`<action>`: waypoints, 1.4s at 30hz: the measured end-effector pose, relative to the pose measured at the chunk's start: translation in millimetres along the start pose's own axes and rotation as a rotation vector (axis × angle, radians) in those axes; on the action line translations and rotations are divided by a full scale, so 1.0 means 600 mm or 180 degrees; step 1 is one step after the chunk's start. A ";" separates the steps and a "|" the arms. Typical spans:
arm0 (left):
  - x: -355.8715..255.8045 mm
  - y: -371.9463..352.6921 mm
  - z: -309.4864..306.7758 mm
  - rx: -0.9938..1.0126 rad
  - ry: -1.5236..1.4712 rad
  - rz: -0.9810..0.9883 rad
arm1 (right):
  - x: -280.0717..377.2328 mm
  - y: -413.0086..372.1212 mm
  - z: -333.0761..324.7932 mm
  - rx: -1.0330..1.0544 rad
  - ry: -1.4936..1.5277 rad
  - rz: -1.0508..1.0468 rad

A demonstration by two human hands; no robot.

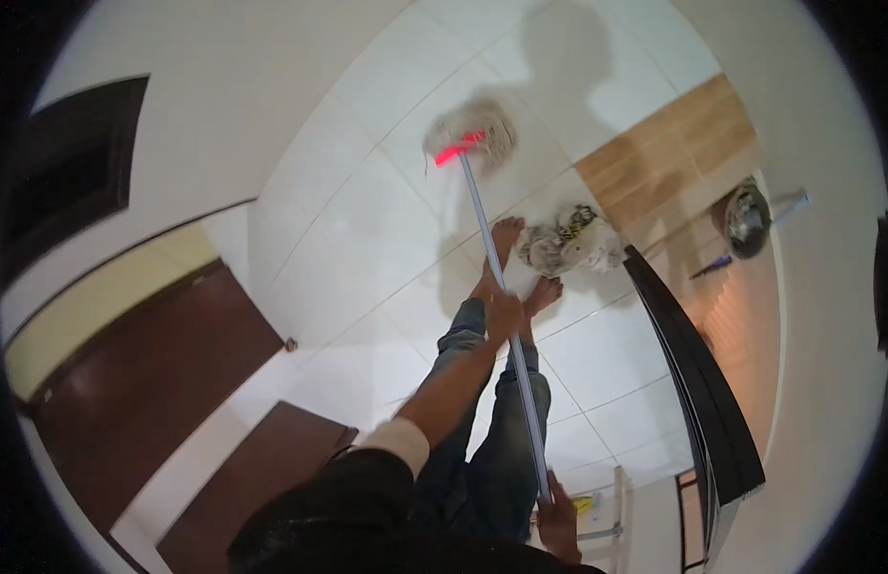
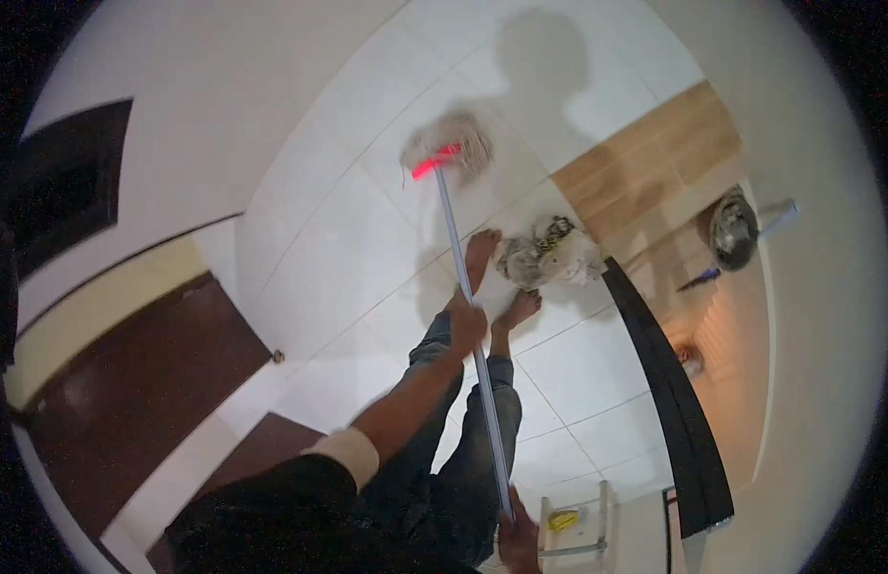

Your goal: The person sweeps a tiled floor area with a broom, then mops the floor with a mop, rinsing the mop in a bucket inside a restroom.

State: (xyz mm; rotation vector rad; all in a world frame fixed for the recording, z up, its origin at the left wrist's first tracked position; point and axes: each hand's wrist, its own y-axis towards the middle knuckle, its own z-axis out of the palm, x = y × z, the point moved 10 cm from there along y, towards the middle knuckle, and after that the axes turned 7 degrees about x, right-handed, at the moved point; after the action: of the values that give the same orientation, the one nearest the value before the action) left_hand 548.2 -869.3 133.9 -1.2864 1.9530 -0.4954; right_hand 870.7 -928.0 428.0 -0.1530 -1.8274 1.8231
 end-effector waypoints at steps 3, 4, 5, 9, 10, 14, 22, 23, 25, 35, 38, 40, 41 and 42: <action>0.195 0.179 -0.042 -0.0035 -0.1030 -0.1176 | 0.168 0.124 0.001 0.0538 -0.0374 -0.0057; 0.245 0.198 -0.065 0.0040 -0.1415 -0.1030 | 0.201 0.149 0.020 0.0624 -0.0522 -0.0313; 0.293 0.215 -0.090 0.0127 -0.1805 -0.0897 | 0.211 0.168 0.040 0.0678 -0.0622 -0.0455; 0.355 0.040 -0.151 -0.0324 -0.3009 -0.1529 | 0.242 0.238 0.133 0.0654 -0.0737 -0.1452; 0.352 -0.010 -0.163 -0.0434 -0.3078 -0.1533 | 0.208 0.273 0.182 0.1081 -0.0009 -0.1071; 0.438 -0.010 -0.143 -0.0034 -0.3504 -0.1478 | 0.208 0.269 0.241 0.1650 0.1203 -0.0302; 0.065 0.115 -0.143 -0.0397 -0.0054 0.0017 | 0.244 0.290 0.050 0.0557 0.1771 -0.0694; -0.035 0.125 -0.146 -0.0687 0.1366 0.0923 | 0.283 0.279 0.034 0.0428 0.1937 -0.0675; -0.116 0.198 -0.140 -0.0387 0.1033 0.1074 | 0.340 0.295 0.014 0.0174 0.1891 -0.0741; -0.157 0.395 -0.195 0.0020 -0.0817 0.0475 | 0.492 0.430 0.015 -0.0136 0.0735 -0.1521; 0.001 0.314 -0.216 -0.0710 -0.0091 0.0861 | 0.439 0.399 0.114 0.0166 0.0514 -0.1562; 0.150 0.254 -0.227 -0.0882 -0.0271 0.0549 | 0.377 0.417 0.171 0.0491 0.0360 -0.1855; 0.224 0.227 -0.233 -0.1104 -0.0107 0.0487 | 0.375 0.409 0.191 0.0409 0.0077 -0.2059; 0.312 0.220 -0.225 -0.1182 0.0117 0.0087 | 0.374 0.400 0.211 0.0308 -0.0196 -0.2258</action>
State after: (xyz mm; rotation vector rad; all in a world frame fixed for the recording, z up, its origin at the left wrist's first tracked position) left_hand 322.2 -992.2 67.4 -1.4808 2.1596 -0.1447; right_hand 553.9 -922.3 274.5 0.5285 -1.5460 1.4023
